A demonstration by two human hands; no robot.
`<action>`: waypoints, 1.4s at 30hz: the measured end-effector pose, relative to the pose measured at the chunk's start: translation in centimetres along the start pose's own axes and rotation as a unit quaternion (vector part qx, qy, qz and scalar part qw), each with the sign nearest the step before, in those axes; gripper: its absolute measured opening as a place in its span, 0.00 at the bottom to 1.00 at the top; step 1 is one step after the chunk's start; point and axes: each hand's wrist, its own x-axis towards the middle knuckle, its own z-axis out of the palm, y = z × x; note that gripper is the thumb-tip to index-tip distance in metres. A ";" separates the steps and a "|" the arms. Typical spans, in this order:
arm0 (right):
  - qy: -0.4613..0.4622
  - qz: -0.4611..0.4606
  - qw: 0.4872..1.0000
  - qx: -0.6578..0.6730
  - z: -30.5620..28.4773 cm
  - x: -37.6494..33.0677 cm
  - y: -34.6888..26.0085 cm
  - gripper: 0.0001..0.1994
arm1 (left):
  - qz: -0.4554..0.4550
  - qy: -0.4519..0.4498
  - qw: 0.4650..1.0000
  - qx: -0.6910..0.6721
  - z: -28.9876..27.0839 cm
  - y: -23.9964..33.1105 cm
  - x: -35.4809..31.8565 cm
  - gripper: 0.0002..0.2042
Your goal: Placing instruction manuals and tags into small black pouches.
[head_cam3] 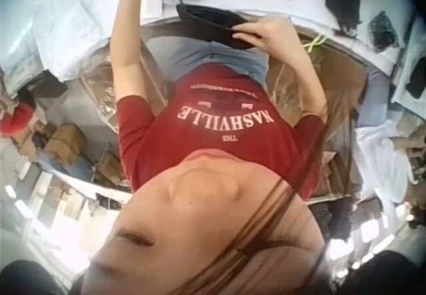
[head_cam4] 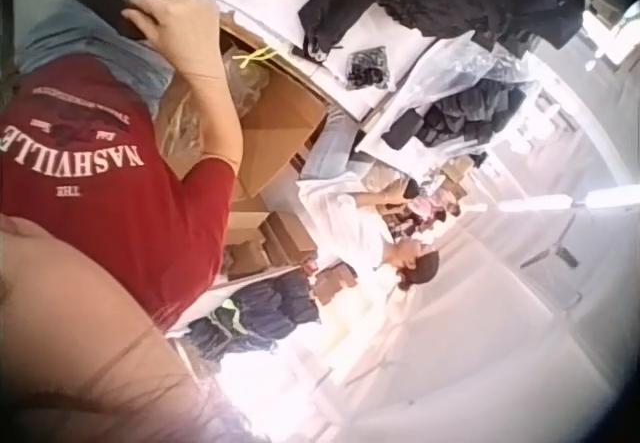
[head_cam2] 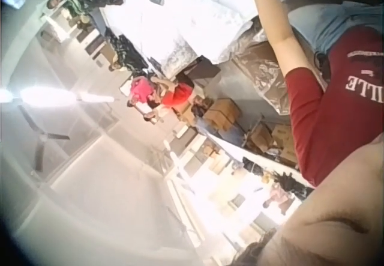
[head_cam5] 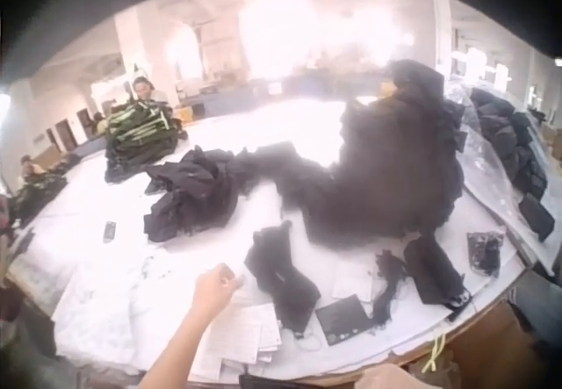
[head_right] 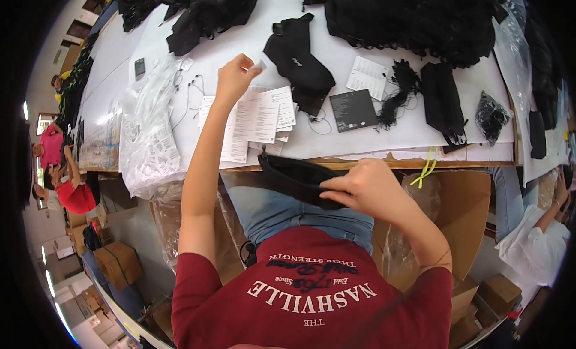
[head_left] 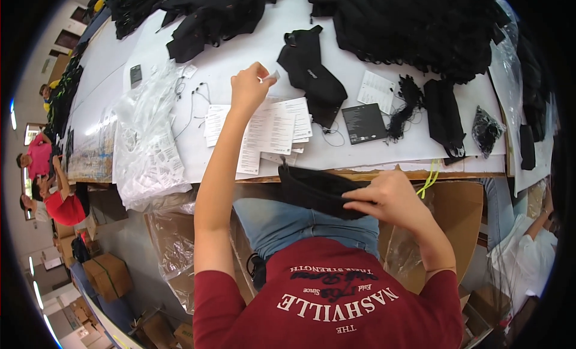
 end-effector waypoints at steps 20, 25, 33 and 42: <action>0.260 0.024 0.965 -0.026 1.1 2.4 -0.5 0.12 | -0.193 0.041 0.685 -0.701 1.7 11.6 -17.8 0.30; 0.362 0.155 0.908 0.142 4.2 2.3 -1.6 0.09 | -0.235 0.097 0.665 -0.702 1.5 11.8 -17.4 0.21; 0.275 0.134 0.900 0.310 4.1 2.4 1.5 0.11 | -0.221 -0.074 0.687 -0.688 0.2 11.2 -18.1 0.17; 0.488 0.137 0.819 0.267 2.8 4.1 1.2 0.05 | -0.228 -0.181 0.695 -0.657 1.0 11.5 -19.3 0.17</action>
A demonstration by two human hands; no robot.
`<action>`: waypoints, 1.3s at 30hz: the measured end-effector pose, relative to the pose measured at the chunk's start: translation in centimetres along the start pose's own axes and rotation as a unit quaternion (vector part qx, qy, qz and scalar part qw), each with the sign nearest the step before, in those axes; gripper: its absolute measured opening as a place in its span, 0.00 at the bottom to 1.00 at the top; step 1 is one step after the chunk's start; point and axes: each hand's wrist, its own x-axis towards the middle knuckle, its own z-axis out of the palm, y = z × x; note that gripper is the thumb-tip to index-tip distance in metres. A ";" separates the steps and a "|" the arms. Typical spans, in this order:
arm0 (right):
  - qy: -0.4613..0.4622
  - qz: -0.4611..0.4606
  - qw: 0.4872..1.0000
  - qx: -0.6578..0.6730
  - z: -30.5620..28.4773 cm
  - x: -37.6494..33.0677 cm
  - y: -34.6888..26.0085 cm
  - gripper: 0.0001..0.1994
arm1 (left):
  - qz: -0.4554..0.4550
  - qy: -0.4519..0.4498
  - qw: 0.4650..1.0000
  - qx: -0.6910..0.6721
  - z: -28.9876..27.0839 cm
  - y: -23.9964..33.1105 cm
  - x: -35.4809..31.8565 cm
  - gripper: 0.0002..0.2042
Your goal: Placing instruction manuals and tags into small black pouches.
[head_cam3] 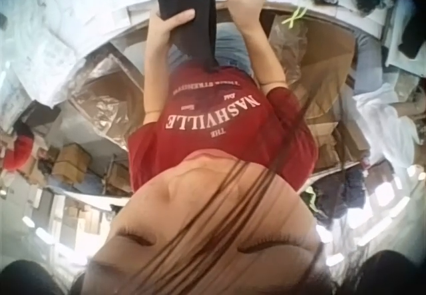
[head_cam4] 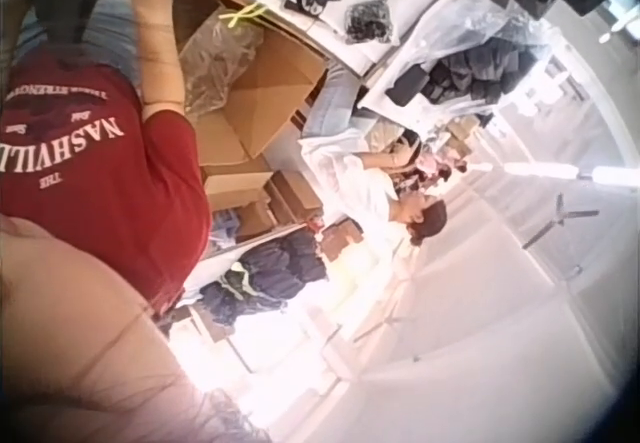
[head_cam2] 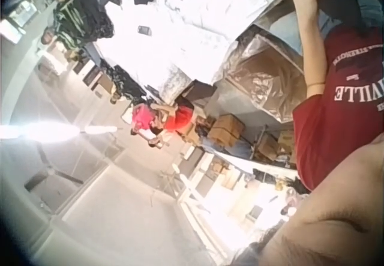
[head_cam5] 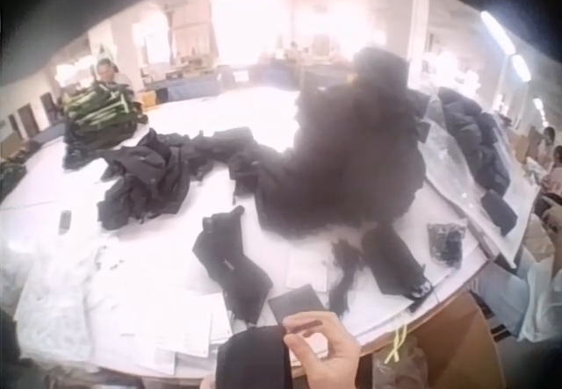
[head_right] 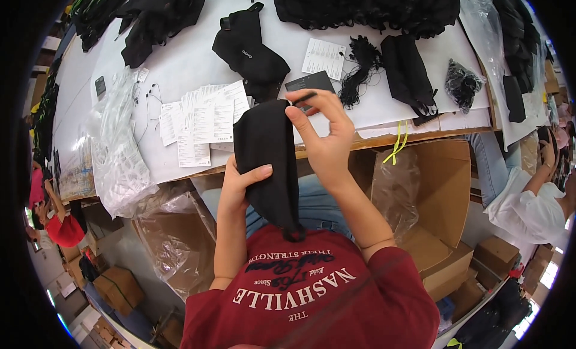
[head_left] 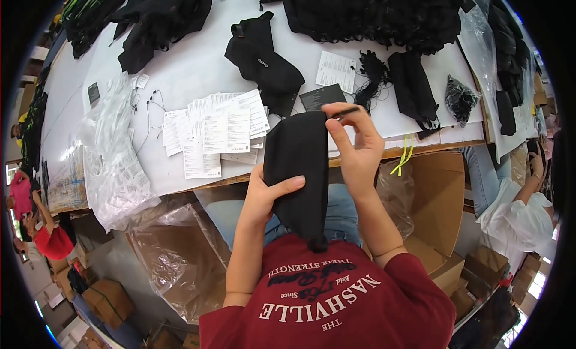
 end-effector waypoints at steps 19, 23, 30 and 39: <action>-0.369 0.036 0.929 0.010 -0.9 -3.7 -3.2 0.05 | 0.067 0.092 0.954 -0.279 -3.7 0.6 0.8 0.19; -0.386 0.038 0.922 0.006 -1.0 -3.7 -3.3 0.05 | 0.079 0.099 0.963 -0.237 -3.6 0.6 0.6 0.19; -0.380 -0.012 0.925 -0.028 -0.8 -3.5 -3.4 0.06 | 0.116 0.099 0.973 -0.171 -3.3 1.4 0.5 0.20; -0.305 -0.226 0.861 -0.339 -0.5 -1.4 -1.6 0.18 | 0.156 0.176 0.971 -0.039 -0.7 2.4 -0.4 0.17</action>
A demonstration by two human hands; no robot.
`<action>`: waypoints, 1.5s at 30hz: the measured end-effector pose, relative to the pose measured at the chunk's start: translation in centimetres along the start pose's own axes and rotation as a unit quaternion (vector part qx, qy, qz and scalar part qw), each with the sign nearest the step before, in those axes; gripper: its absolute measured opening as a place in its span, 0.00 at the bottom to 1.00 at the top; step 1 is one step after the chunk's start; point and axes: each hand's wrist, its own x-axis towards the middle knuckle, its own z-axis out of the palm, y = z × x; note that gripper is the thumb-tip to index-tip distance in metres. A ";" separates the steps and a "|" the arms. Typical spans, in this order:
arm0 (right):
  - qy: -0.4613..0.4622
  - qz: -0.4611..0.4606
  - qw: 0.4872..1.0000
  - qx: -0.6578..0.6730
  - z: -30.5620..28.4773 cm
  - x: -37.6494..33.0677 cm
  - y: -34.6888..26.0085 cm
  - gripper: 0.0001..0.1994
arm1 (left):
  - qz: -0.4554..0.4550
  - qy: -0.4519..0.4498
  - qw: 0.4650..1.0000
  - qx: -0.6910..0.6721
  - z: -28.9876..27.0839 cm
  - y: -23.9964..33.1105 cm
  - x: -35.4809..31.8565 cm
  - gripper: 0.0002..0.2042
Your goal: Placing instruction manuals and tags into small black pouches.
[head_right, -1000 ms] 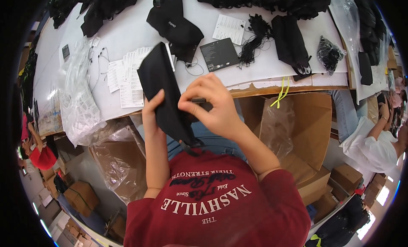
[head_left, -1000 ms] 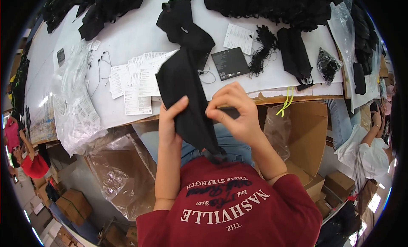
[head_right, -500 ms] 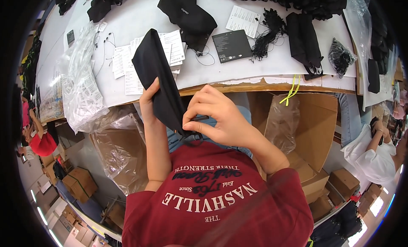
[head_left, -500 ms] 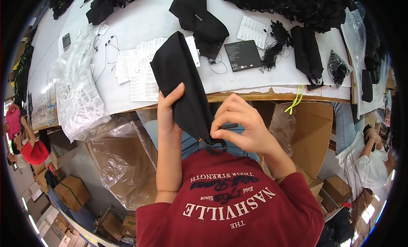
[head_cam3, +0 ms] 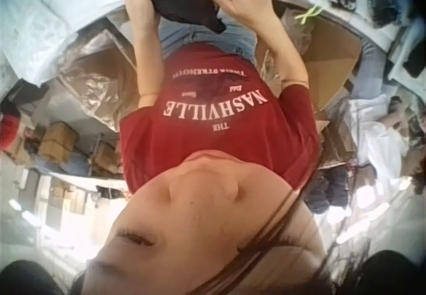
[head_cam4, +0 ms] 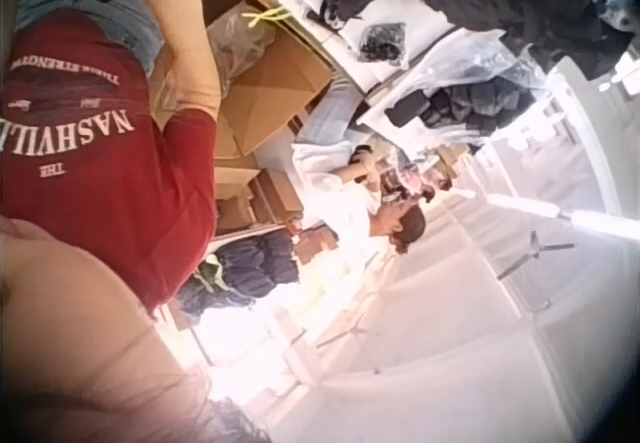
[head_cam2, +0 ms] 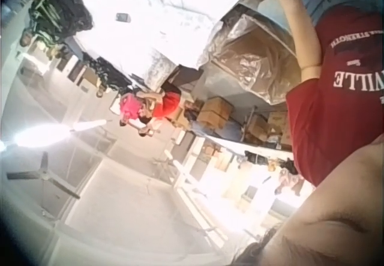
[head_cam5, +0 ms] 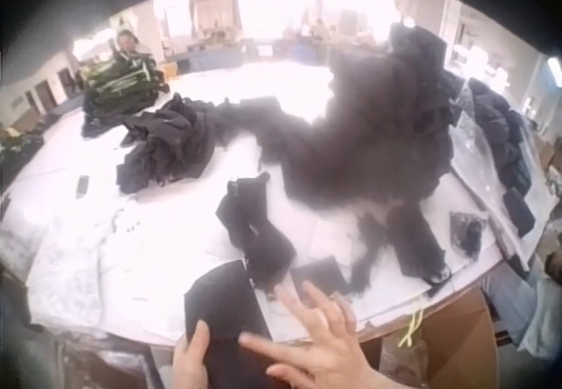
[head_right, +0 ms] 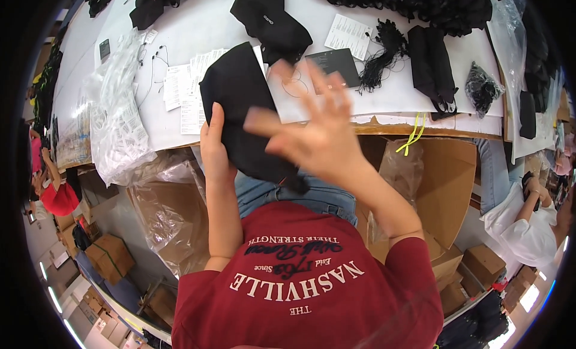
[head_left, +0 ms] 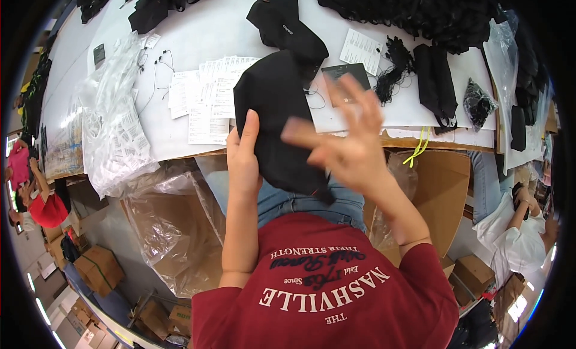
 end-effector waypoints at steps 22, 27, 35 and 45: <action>0.019 0.021 0.997 0.076 3.2 -2.0 -0.7 0.14 | 0.063 -0.005 0.989 0.130 -0.5 -1.2 0.2 0.17; 0.016 0.017 0.998 0.054 3.4 -1.8 -0.7 0.14 | 0.007 0.001 0.997 0.077 -1.1 -1.3 0.5 0.16; 0.017 -0.001 0.994 0.109 3.5 -1.7 -0.1 0.14 | -0.039 -0.002 0.999 0.027 -0.7 -1.1 0.4 0.16; -0.053 0.346 0.691 0.633 3.2 -1.3 -1.3 0.11 | -0.067 -0.011 0.998 -0.011 0.1 -0.7 -0.2 0.15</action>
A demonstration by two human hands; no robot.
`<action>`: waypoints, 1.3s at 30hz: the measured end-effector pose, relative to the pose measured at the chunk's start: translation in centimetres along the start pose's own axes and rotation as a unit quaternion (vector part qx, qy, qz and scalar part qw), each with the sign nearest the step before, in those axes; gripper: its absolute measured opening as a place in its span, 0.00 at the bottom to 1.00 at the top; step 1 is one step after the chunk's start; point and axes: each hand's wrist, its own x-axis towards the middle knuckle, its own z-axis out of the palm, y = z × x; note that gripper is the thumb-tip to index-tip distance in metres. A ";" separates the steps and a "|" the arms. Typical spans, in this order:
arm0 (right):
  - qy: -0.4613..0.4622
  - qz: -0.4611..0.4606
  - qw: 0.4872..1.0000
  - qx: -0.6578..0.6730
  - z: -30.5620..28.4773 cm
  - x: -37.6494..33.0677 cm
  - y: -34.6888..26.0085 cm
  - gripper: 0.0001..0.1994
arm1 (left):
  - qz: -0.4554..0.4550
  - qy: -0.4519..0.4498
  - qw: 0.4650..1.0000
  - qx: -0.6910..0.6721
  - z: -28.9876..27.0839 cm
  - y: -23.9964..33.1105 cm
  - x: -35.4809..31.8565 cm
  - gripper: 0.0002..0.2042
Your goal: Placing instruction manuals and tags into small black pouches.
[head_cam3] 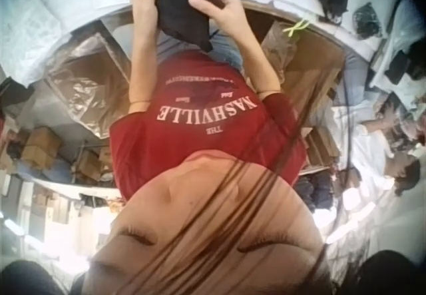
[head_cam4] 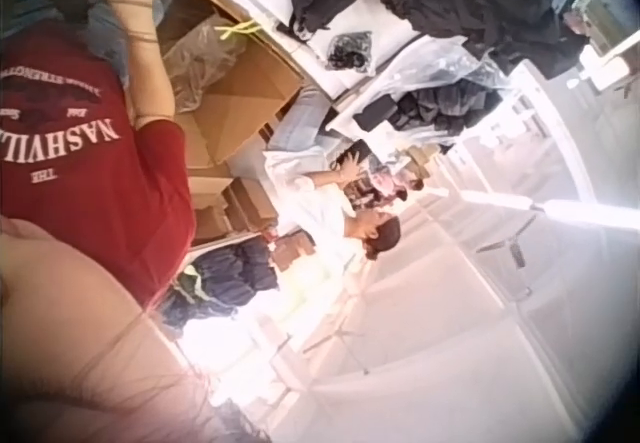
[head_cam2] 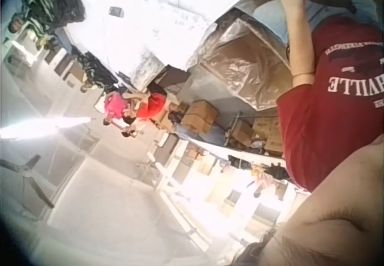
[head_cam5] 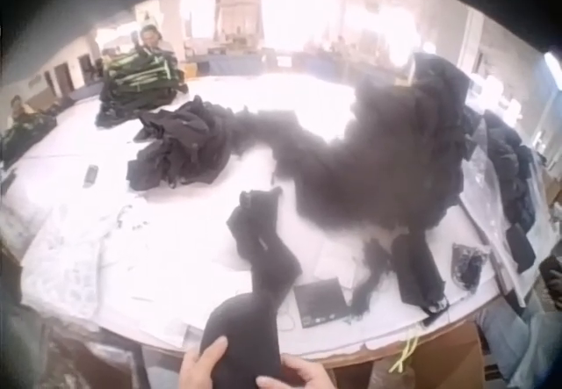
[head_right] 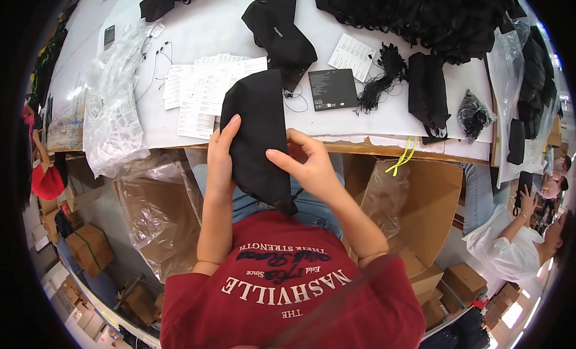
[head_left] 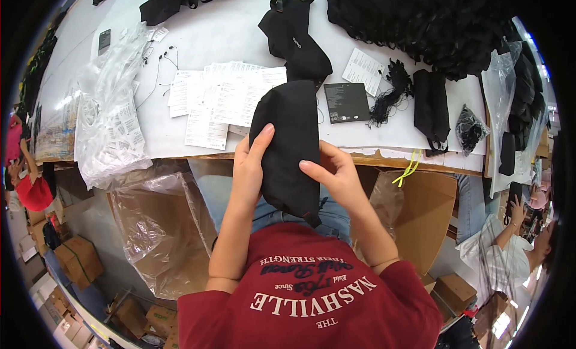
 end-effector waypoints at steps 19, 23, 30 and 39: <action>0.157 -0.168 0.954 -0.192 0.6 -0.6 0.4 0.10 | 0.439 0.041 0.718 0.538 0.3 -0.4 -2.6 0.11; 0.162 -0.188 0.939 -0.240 0.6 -0.6 0.5 0.10 | 0.442 0.050 0.726 0.525 0.1 -0.7 -2.5 0.10; 0.170 -0.204 0.908 -0.325 1.1 -0.9 -0.1 0.10 | 0.439 0.040 0.737 0.512 0.0 -0.8 -2.6 0.09; 0.156 -0.195 0.926 -0.283 1.7 -1.0 0.4 0.10 | 0.339 0.018 0.853 0.398 -0.4 -0.6 -2.5 0.07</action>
